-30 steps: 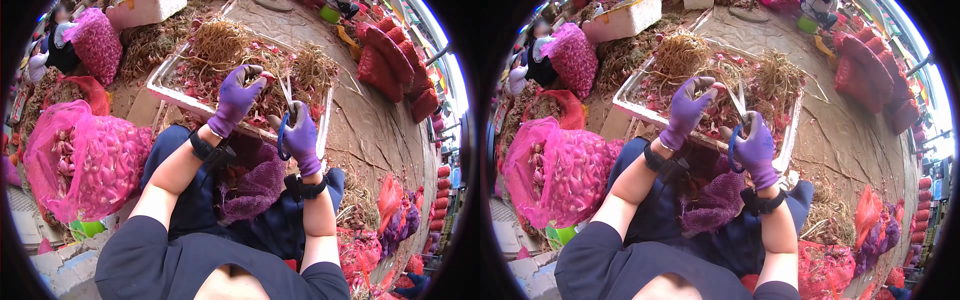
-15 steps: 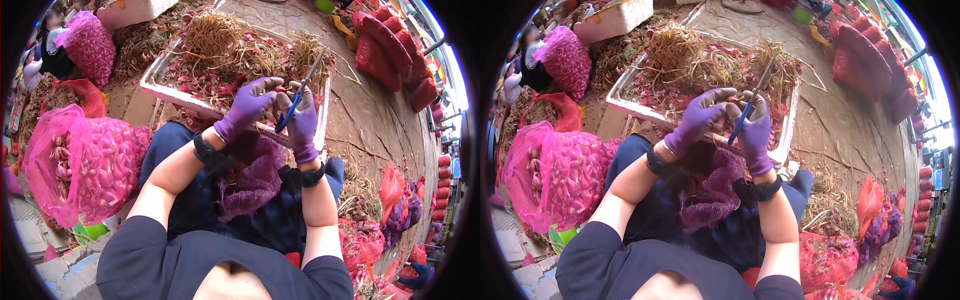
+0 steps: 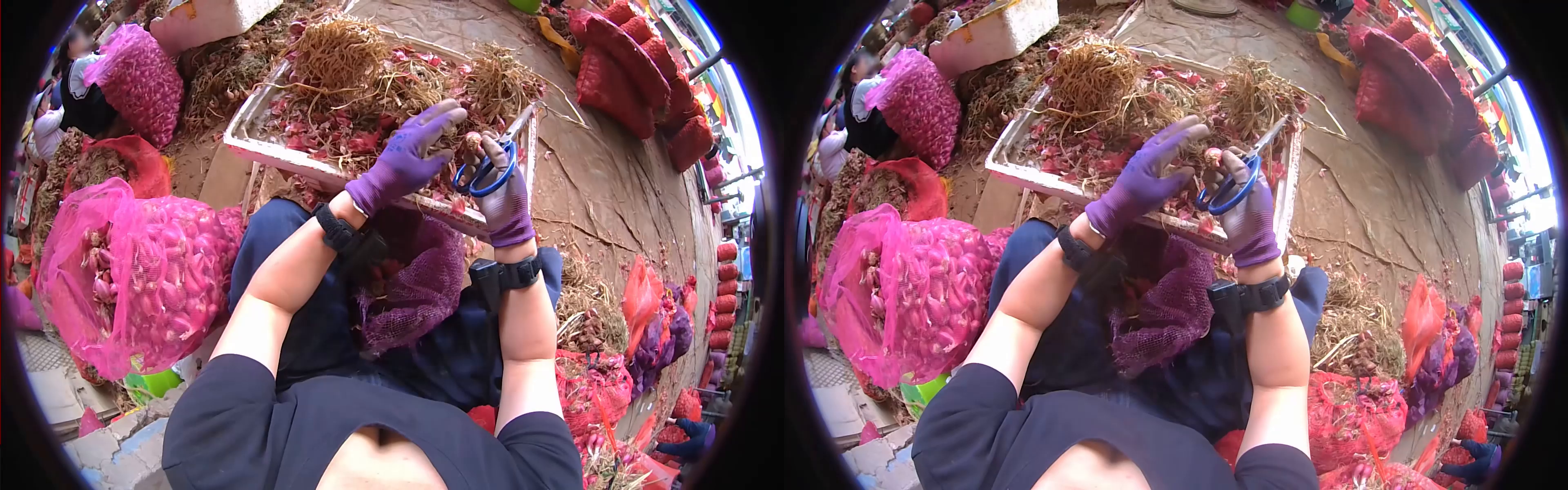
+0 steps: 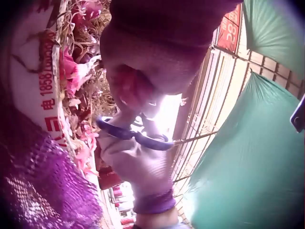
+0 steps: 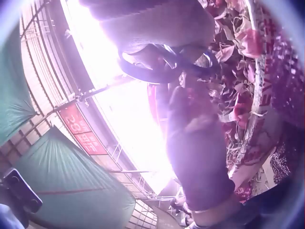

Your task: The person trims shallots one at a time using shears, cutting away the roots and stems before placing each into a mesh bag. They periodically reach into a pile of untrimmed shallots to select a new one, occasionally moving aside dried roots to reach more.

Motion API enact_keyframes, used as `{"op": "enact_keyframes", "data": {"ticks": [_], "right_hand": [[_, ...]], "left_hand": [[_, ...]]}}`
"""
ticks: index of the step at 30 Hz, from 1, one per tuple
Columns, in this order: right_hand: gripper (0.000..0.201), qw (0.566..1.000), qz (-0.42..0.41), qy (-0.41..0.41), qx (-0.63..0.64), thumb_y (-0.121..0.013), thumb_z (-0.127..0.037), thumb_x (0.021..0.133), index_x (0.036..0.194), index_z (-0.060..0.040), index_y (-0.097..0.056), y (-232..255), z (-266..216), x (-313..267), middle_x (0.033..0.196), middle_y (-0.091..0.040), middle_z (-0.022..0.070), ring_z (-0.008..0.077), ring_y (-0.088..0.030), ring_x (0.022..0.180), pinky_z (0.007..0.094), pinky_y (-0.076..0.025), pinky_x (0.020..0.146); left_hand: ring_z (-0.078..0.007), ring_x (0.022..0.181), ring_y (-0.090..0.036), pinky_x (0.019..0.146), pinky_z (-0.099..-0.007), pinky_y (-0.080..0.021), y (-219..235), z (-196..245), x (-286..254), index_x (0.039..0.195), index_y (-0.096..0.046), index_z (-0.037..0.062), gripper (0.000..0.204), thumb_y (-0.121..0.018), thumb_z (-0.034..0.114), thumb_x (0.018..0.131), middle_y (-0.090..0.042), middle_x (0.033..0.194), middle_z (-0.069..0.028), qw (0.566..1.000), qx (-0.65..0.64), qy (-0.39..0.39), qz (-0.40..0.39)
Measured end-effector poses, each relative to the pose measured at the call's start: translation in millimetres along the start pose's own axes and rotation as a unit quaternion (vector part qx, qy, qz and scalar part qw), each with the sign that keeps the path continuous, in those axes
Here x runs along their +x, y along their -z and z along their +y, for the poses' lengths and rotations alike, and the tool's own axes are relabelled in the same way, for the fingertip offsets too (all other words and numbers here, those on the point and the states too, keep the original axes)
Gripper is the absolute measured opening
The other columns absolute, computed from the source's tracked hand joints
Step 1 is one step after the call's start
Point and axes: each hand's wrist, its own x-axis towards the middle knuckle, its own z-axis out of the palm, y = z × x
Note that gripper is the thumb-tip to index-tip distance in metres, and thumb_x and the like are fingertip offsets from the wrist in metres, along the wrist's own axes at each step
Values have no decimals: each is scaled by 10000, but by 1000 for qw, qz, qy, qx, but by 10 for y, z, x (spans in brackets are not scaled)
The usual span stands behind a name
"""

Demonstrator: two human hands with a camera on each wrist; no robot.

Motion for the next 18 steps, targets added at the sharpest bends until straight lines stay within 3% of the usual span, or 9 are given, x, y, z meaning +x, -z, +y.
{"op": "enact_keyframes", "data": {"ticks": [1,3,5,7,8,9,10,14,18], "right_hand": [[152,1000,-17,-19,-17,-539,-152,971,1083,-49,-532,51,13,-2,937,-631,40,119,-621,816,264,-529,688],[136,996,-51,-58,-50,-527,-184,980,1053,-71,-547,107,41,-31,949,-646,37,109,-621,791,250,-521,693],[175,992,-69,-80,-68,-533,-236,978,1054,-79,-550,83,78,-66,925,-654,39,100,-630,785,235,-520,702],[237,949,-106,119,-274,-547,-282,971,1063,-64,-544,-25,122,-110,870,-641,33,107,-634,767,231,-526,687],[237,948,-106,121,-273,-547,-282,971,1063,-64,-544,-93,71,-129,870,-641,33,107,-634,767,231,-526,687],[248,976,-55,15,-208,-558,-279,966,1070,-55,-539,-184,-12,-147,868,-637,36,112,-635,766,233,-528,687],[261,986,-5,-89,-140,-568,-277,961,1077,-45,-534,-241,-66,-143,866,-633,39,117,-637,764,235,-531,686],[420,913,-34,124,-388,-658,-356,898,1118,-36,-498,-125,90,-102,792,-578,39,123,-562,670,259,-464,633],[627,802,-37,128,-582,-764,-445,749,1120,-19,-492,-166,-14,-236,780,-558,71,176,-552,717,347,-458,674]], "left_hand": [[-99,1121,-557,941,-266,-457,7,-53,16,1406,-410,12,602,-626,28,845,-503,1357,-43,970,197,-142,13],[-107,1145,-542,963,-273,-450,-15,-32,10,1374,-458,19,571,-628,21,828,-530,1313,-29,974,166,-155,3],[-116,1153,-537,968,-281,-453,-28,7,-46,1350,-482,21,507,-628,52,866,-545,1289,-34,965,-243,43,-92],[-107,1026,-598,893,-265,-490,-78,-25,-46,1321,-508,21,406,-590,109,933,-601,1198,-42,954,-293,14,-66],[-99,966,-612,830,-253,-510,-27,35,-62,1301,-520,16,365,-562,133,959,-624,1138,-38,932,-345,91,-62],[-91,906,-626,766,-241,-529,38,154,-57,1282,-532,12,332,-535,157,984,-647,1078,-33,903,-392,167,-58],[-98,862,-641,653,-225,-538,127,292,-25,1250,-552,2,317,-519,187,995,-664,1002,-22,942,-267,199,-29],[-103,899,-651,623,-204,-502,322,246,-7,1257,-558,12,349,-549,227,982,-650,1057,-16,940,-270,207,0],[-94,910,-640,737,-220,-479,426,215,-22,1260,-562,19,361,-559,244,978,-646,1102,-11,943,-261,204,2]]}}
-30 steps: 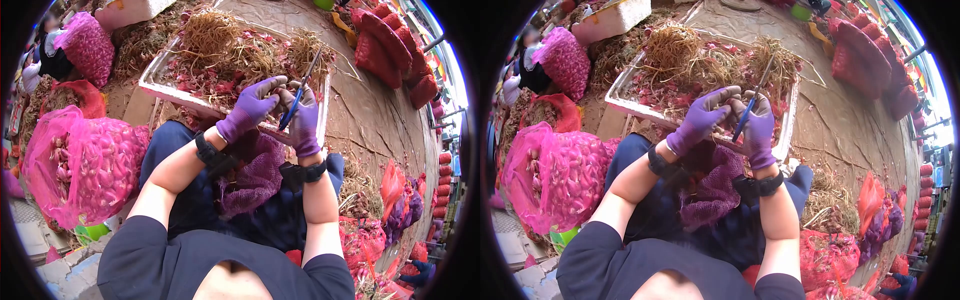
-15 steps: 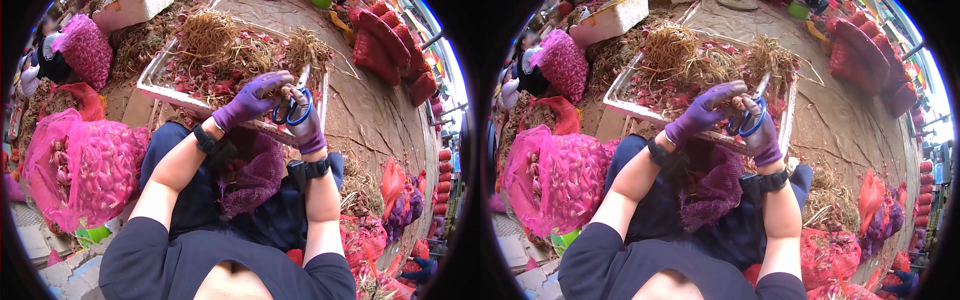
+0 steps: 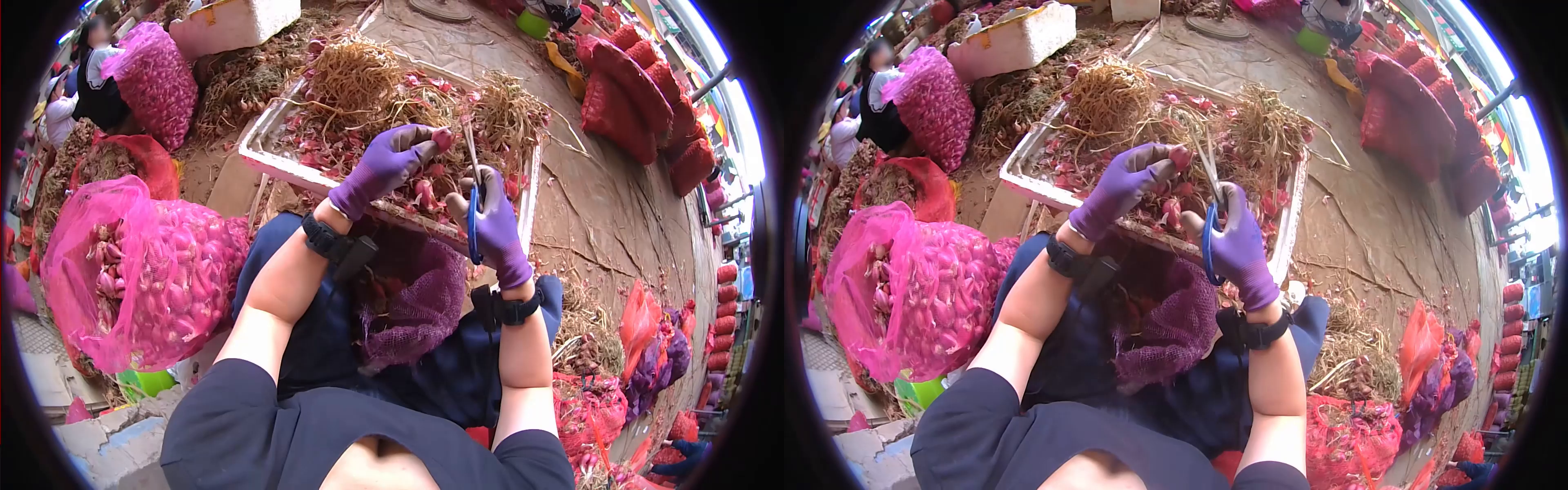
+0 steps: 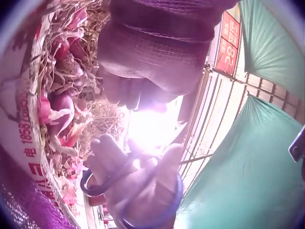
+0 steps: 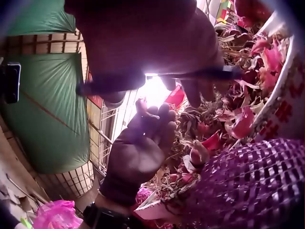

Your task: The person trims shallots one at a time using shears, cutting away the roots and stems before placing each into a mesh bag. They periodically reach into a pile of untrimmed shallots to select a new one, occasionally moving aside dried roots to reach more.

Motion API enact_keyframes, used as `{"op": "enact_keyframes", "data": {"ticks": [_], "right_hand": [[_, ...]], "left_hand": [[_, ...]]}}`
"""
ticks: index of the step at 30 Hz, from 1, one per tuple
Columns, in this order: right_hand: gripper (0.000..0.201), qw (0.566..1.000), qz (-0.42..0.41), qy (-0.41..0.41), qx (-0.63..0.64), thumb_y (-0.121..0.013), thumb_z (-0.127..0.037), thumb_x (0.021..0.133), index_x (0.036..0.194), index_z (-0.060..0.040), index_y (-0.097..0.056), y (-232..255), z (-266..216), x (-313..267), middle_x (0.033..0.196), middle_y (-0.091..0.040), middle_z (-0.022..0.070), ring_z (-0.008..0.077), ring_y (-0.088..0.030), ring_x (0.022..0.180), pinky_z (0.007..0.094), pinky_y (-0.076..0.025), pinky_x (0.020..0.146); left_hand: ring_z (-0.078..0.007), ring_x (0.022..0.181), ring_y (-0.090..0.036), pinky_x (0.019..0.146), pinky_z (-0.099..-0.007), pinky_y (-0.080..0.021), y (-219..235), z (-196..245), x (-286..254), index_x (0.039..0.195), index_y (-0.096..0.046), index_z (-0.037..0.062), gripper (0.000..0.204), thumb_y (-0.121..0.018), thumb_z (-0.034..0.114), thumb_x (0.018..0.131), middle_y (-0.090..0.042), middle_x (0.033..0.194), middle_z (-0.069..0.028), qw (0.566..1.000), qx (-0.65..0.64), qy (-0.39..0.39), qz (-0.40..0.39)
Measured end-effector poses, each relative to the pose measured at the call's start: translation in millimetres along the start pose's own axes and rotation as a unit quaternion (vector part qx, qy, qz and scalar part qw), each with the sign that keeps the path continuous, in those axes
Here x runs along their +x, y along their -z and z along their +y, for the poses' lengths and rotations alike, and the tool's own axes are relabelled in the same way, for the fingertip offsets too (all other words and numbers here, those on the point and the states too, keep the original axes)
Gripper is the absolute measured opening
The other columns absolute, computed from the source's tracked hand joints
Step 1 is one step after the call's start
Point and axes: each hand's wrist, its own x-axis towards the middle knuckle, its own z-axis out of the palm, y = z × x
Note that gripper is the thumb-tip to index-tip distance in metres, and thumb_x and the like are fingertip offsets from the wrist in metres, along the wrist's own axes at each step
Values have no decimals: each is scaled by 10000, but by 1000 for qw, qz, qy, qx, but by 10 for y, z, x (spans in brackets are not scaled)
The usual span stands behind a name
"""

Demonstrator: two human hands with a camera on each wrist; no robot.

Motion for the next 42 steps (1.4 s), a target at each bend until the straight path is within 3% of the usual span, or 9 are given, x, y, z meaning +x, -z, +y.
{"op": "enact_keyframes", "data": {"ticks": [3,5,15,17,25,29,31,34,42], "right_hand": [[583,998,-53,-18,7,-768,-425,740,1089,-29,-518,34,-88,-21,781,-557,61,166,-541,701,331,-457,666],[543,998,-51,-30,31,-778,-402,730,1052,-35,-540,14,-73,-21,769,-552,54,156,-530,689,324,-453,660],[540,999,-37,-14,-14,-787,-427,736,1021,-23,-567,-1,-147,-42,716,-551,42,133,-514,645,312,-451,621],[548,999,-35,-32,-6,-792,-428,731,1026,-23,-570,47,-130,-32,712,-557,44,134,-520,642,313,-453,619],[586,992,-66,-45,-94,-785,-468,723,1048,-23,-587,44,-295,-58,714,-585,58,148,-556,634,307,-468,616],[557,991,-83,-39,-94,-780,-433,734,1050,-18,-584,63,-197,-47,726,-572,65,129,-542,654,294,-464,637],[435,989,-138,-51,-7,-737,-293,791,1097,-33,-570,52,-66,-53,829,-597,19,102,-542,741,253,-455,690],[471,958,-201,-105,177,-754,-360,770,1071,-41,-583,66,-87,-74,832,-552,-3,69,-502,769,238,-430,705],[436,947,-203,-114,223,-731,-289,802,1118,-28,-582,21,-152,-104,846,-530,-33,51,-482,768,210,-411,684]], "left_hand": [[-77,935,-610,769,-224,-474,111,-73,31,1248,-564,16,355,-563,244,976,-646,1107,-12,1000,2,-5,-11],[-70,938,-596,786,-227,-474,157,-118,37,1212,-579,11,326,-570,232,972,-649,1097,-20,995,-27,-40,-89],[-49,908,-558,810,-220,-460,70,-30,-19,1143,-605,3,265,-581,197,965,-632,1004,8,997,-31,-29,-57],[-49,883,-552,795,-216,-458,127,7,-4,1144,-605,-4,272,-586,195,959,-632,999,8,994,80,-41,-54],[-79,869,-590,805,-235,-489,109,69,-52,1278,-532,8,390,-629,68,905,-641,1043,-29,994,90,-57,-3],[-125,905,-627,823,-270,-514,153,129,-59,1434,-348,20,627,-642,47,881,-643,1067,-76,997,41,-56,-10],[-115,906,-607,838,-267,-505,186,149,-65,1473,-288,29,707,-658,72,872,-629,1033,-65,997,26,-56,-46],[-109,894,-582,840,-260,-494,220,262,-113,1492,-245,33,768,-674,98,859,-604,967,-51,994,-30,-34,-97],[-106,825,-554,782,-242,-475,222,175,-78,1491,-246,27,798,-690,144,838,-578,920,-35,988,-67,-52,-131]]}}
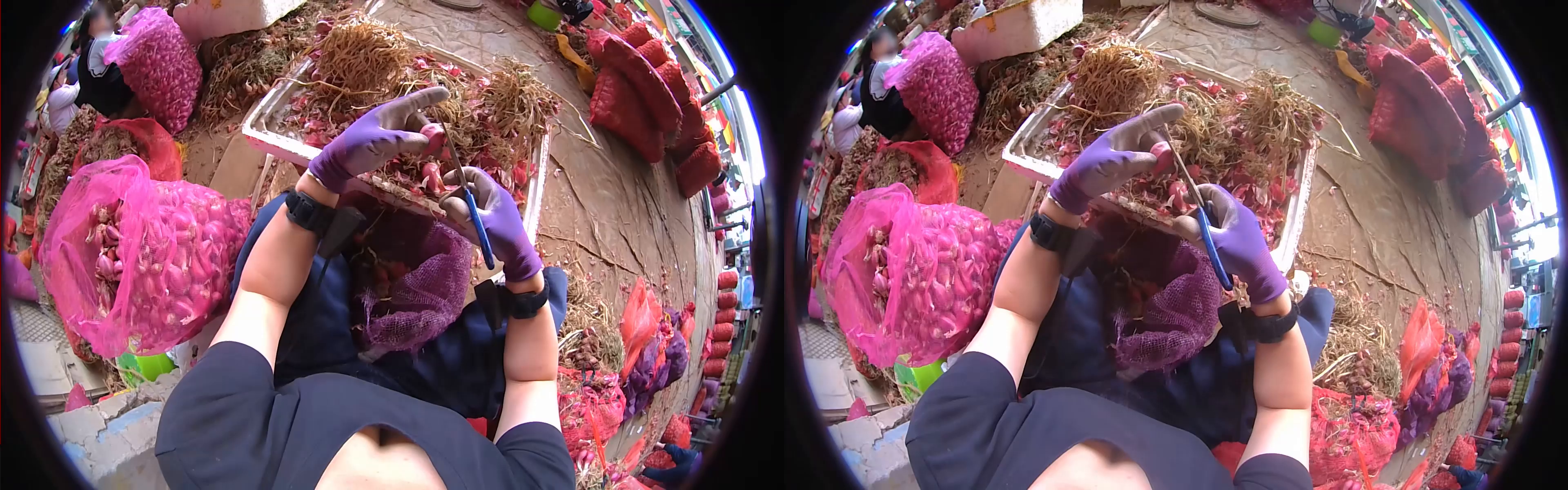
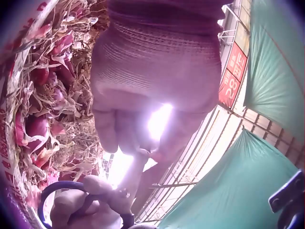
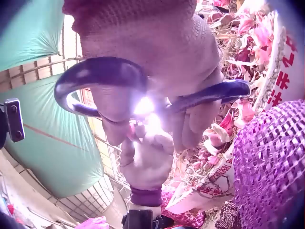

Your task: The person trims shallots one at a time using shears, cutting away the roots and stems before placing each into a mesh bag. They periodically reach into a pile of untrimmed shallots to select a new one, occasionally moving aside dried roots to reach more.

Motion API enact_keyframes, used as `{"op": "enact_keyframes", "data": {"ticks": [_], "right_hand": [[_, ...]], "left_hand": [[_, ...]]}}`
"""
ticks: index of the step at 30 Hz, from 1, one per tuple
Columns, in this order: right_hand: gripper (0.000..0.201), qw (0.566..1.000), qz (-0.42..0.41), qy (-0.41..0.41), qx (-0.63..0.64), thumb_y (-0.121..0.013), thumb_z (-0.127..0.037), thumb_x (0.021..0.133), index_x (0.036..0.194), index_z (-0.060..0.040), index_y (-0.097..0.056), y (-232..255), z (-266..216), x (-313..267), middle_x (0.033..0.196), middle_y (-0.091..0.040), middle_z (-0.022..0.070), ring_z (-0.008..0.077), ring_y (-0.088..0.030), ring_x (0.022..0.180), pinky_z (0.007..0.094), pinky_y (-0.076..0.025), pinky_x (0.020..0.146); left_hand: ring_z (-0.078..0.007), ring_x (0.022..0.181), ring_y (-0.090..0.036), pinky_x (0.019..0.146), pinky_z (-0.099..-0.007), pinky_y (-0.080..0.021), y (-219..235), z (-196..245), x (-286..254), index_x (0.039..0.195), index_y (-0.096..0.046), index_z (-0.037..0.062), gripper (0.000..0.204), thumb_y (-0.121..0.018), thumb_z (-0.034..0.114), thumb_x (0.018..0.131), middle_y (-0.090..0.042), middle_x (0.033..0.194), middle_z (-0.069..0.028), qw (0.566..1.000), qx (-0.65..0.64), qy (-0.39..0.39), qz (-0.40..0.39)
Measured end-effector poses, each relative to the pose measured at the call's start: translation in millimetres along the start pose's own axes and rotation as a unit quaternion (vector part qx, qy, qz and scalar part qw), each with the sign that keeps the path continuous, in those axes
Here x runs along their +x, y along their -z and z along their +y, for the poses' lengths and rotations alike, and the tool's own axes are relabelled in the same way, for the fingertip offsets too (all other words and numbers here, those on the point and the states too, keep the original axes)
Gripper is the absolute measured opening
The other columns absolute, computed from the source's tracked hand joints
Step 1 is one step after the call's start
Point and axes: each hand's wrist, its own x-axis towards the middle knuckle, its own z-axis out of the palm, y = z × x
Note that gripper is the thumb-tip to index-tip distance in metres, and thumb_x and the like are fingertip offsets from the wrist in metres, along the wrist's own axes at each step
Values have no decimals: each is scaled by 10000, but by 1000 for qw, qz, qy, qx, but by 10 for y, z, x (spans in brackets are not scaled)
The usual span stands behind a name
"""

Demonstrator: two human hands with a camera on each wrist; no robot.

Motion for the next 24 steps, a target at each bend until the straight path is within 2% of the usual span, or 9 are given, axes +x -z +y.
{"op": "enact_keyframes", "data": {"ticks": [2,6,9,11,13,15,18,22,24], "right_hand": [[428,999,27,5,-40,-732,-279,798,1109,-17,-595,-12,13,14,806,-530,-40,48,-475,734,214,-406,655],[402,999,41,-6,-16,-738,-279,789,1068,-24,-601,-80,0,6,783,-529,-48,50,-466,694,223,-402,622],[400,995,81,9,-64,-756,-302,775,1027,-35,-598,-100,46,33,739,-527,-38,64,-466,659,248,-414,600],[418,952,156,95,-244,-771,-332,764,1005,-43,-589,-134,47,22,707,-528,-15,82,-471,640,272,-430,598],[452,951,162,103,-241,-780,-349,756,1029,-44,-588,-142,105,49,709,-536,10,100,-482,645,284,-441,613],[453,970,144,127,-149,-777,-345,758,1039,-44,-590,-141,144,66,710,-535,11,98,-481,654,280,-436,617],[454,974,140,115,-133,-773,-340,761,1052,-42,-591,-152,109,38,717,-530,15,88,-476,665,272,-428,620],[421,955,143,98,-239,-758,-346,782,1033,-47,-602,-118,-61,-26,687,-533,10,81,-466,646,274,-425,597],[402,956,148,87,-237,-754,-344,788,1014,-46,-606,-156,-53,-34,669,-533,13,79,-466,634,280,-427,589]], "left_hand": [[-107,826,-551,789,-240,-470,24,11,-7,1492,-241,25,797,-687,139,841,-576,911,-32,1000,9,17,14],[-124,876,-569,816,-275,-475,45,-14,-17,1491,-242,27,795,-685,196,852,-574,931,-37,1000,22,9,4],[-144,947,-582,854,-316,-477,-5,-116,11,1487,-249,26,791,-675,266,865,-586,1005,-53,999,-30,-11,29],[-160,992,-585,888,-351,-477,-88,-141,14,1479,-258,16,797,-669,321,868,-588,1084,-67,994,-102,-14,47],[-152,998,-583,905,-341,-473,-46,-145,12,1473,-261,2,803,-680,315,863,-591,1116,-70,993,-113,-27,35],[-136,978,-582,898,-311,-474,-11,-132,26,1471,-258,-7,799,-694,276,864,-591,1092,-60,998,-45,-37,33],[-116,950,-579,880,-277,-473,-24,-71,22,1472,-254,-12,781,-696,232,875,-591,1056,-49,998,18,-40,43],[-106,931,-576,852,-267,-478,-38,-31,8,1472,-252,-16,762,-685,214,889,-593,1007,-41,997,32,-51,38],[-99,923,-574,835,-254,-479,-46,-22,-7,1472,-254,-13,745,-672,215,900,-594,979,-36,998,24,-41,38]]}}
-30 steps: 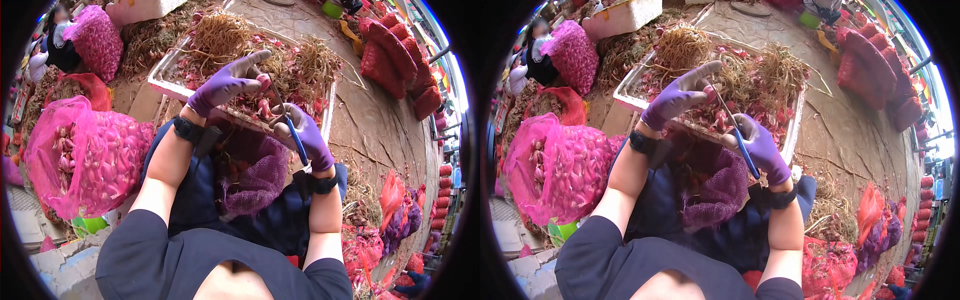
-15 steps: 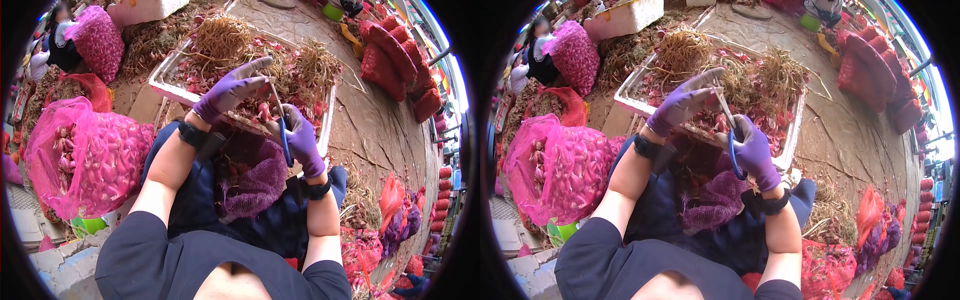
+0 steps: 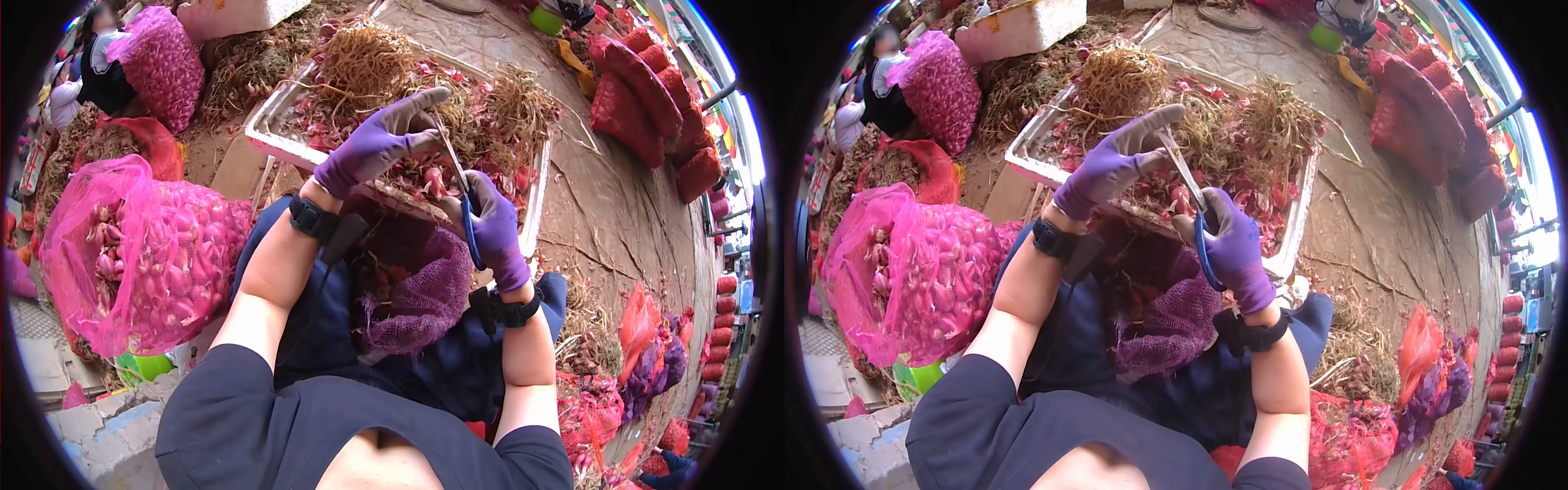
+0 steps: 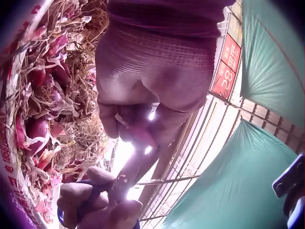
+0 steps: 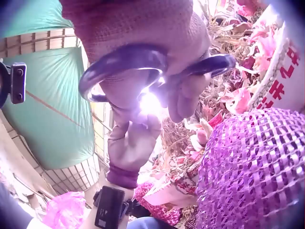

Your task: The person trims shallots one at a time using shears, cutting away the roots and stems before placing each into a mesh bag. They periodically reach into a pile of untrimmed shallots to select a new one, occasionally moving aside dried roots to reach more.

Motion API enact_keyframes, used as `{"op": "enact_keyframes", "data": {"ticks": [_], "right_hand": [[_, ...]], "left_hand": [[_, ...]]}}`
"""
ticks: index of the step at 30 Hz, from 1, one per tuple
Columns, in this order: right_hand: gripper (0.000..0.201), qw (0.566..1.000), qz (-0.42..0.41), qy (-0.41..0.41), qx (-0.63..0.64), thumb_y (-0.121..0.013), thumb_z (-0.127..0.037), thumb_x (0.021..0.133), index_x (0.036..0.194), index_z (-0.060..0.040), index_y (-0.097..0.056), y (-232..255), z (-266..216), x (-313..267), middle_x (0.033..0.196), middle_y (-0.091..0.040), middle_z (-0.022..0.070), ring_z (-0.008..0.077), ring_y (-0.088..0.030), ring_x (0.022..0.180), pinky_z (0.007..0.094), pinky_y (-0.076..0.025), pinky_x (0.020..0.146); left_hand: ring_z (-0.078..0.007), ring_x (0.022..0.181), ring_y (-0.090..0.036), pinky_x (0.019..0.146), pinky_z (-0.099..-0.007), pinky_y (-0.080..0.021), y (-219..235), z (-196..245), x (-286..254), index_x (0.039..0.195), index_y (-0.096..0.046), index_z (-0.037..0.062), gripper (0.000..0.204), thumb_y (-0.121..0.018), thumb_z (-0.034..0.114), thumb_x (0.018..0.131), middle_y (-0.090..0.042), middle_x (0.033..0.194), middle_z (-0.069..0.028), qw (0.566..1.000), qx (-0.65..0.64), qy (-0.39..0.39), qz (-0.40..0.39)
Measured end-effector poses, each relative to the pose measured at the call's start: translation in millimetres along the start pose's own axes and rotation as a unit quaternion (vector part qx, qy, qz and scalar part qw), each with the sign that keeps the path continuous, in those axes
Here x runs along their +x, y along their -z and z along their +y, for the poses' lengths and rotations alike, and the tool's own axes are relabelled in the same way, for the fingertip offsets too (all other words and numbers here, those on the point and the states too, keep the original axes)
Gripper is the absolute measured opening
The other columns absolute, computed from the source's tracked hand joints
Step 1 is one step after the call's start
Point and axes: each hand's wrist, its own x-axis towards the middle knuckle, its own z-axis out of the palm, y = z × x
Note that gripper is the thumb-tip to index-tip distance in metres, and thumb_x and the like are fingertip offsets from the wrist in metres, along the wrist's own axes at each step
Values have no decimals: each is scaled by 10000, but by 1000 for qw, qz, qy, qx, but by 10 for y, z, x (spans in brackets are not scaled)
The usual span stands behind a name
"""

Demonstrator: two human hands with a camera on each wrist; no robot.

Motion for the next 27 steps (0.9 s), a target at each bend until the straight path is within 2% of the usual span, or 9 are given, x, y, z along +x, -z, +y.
{"op": "enact_keyframes", "data": {"ticks": [7,8,9,11,15,19,23,25,27], "right_hand": [[359,998,19,-60,4,-713,-376,844,899,-39,-603,-131,62,48,646,-562,23,80,-478,560,274,-423,529],[370,988,42,-68,133,-686,-400,868,870,-43,-591,-153,125,102,634,-540,-14,74,-476,544,257,-407,504],[411,987,89,128,-28,-687,-443,864,842,-49,-572,-117,199,189,624,-507,-49,72,-466,532,250,-393,489],[448,971,60,-96,208,-707,-477,837,873,-58,-555,61,93,198,617,-488,-37,81,-469,549,263,-395,503],[493,988,135,10,-71,-769,-452,770,999,-88,-528,-12,170,337,687,-586,25,170,-581,625,327,-466,593],[447,969,50,15,-242,-762,-377,764,1042,-132,-514,-355,146,406,857,-690,107,321,-678,793,428,-513,678],[412,958,76,-35,-274,-738,-308,784,1078,-112,-527,-511,337,574,848,-681,130,321,-676,789,418,-522,701],[407,960,90,-53,-259,-734,-289,786,1088,-102,-535,-413,420,606,837,-678,129,294,-681,772,404,-526,699],[410,993,106,-30,34,-757,-210,769,1094,-71,-549,-319,495,597,821,-677,96,203,-674,730,344,-529,686]], "left_hand": [[-98,912,-577,821,-244,-474,-7,39,4,1456,-292,-12,693,-659,196,906,-593,969,-36,999,-11,23,19],[-104,921,-581,823,-247,-477,-26,96,-12,1452,-295,-16,689,-654,204,907,-595,974,-40,996,69,29,40],[-110,931,-585,825,-250,-479,-32,132,-45,1448,-298,-21,685,-649,212,908,-597,978,-44,986,148,37,61],[-111,955,-582,833,-240,-467,-23,192,-115,1426,-340,-30,706,-667,286,886,-607,986,-52,978,183,43,95],[-48,721,-519,655,-192,-457,-268,790,-554,1368,-434,-37,541,-620,210,924,-612,941,-36,864,424,-83,260],[-104,737,-604,718,-252,-502,-245,1551,-1354,1320,-506,18,418,-601,111,924,-649,906,-48,645,631,-211,377],[-116,850,-631,715,-281,-521,-190,2247,-2207,1351,-499,80,420,-566,164,945,-641,961,-76,462,644,52,608],[-193,898,-648,753,-355,-525,36,2341,-2532,1336,-508,72,406,-541,189,949,-642,987,-123,369,687,226,584],[-240,937,-644,803,-382,-513,883,2312,-3276,1325,-518,71,397,-531,189,946,-636,1033,-155,323,739,304,508]]}}
